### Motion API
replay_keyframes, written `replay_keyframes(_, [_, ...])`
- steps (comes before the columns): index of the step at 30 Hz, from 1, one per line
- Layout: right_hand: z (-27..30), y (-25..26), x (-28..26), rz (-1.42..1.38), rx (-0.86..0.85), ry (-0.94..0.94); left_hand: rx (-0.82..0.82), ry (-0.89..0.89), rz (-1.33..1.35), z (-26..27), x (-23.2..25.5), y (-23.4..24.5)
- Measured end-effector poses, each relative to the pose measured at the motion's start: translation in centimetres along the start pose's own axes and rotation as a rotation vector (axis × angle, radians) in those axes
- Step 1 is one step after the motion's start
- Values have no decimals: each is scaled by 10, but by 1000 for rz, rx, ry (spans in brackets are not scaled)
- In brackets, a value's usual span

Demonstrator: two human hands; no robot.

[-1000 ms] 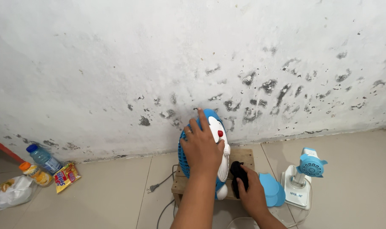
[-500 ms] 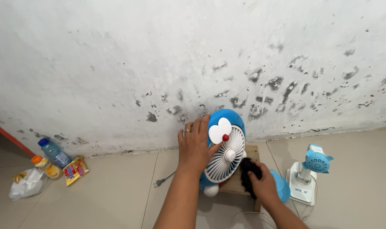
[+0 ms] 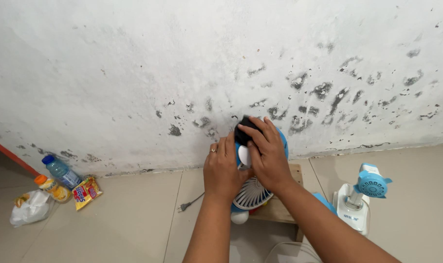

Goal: The person wipes the exterior of a blue Doraemon-shaped fan with a black cloth, then wipes a white and blue desk fan and its detached blue base cover. The person handles the fans and the cloth by hand while sitting on the floor.

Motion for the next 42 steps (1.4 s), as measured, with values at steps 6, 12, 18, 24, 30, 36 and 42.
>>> replay_keyframes(6, [29, -4, 81, -234, 197, -329, 7, 36, -57, 2, 2, 2])
replay_keyframes(12, [67, -6, 136, -454, 228, -975, -17, 68, -59, 0, 6, 4])
replay_keyframes(18, [1, -8, 19, -93, 36, 29, 6, 59, -37, 4, 2, 1])
replay_keyframes(24, [-6, -7, 46, -145, 60, -196, 33, 35, -27, 1, 2, 4])
replay_keyframes(30, [24, -5, 123, -310, 107, -774, 58, 34, -45, 2, 8, 9])
replay_keyframes(36, [-9, -6, 33, -133, 55, -134, 57, 36, -52, 7, 5, 4])
replay_keyframes(42, [-15, -8, 25, -129, -62, -170, 31, 57, -38, 5, 0, 1])
Point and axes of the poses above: each hand's wrist, its own z-axis away from the middle knuckle, its own y-axis out of the back of the hand, x = y × z, the point moved 7 cm from there along -z, towards the middle knuckle, and after that the axes turned 11 degrees about y, right-handed, at the moved point
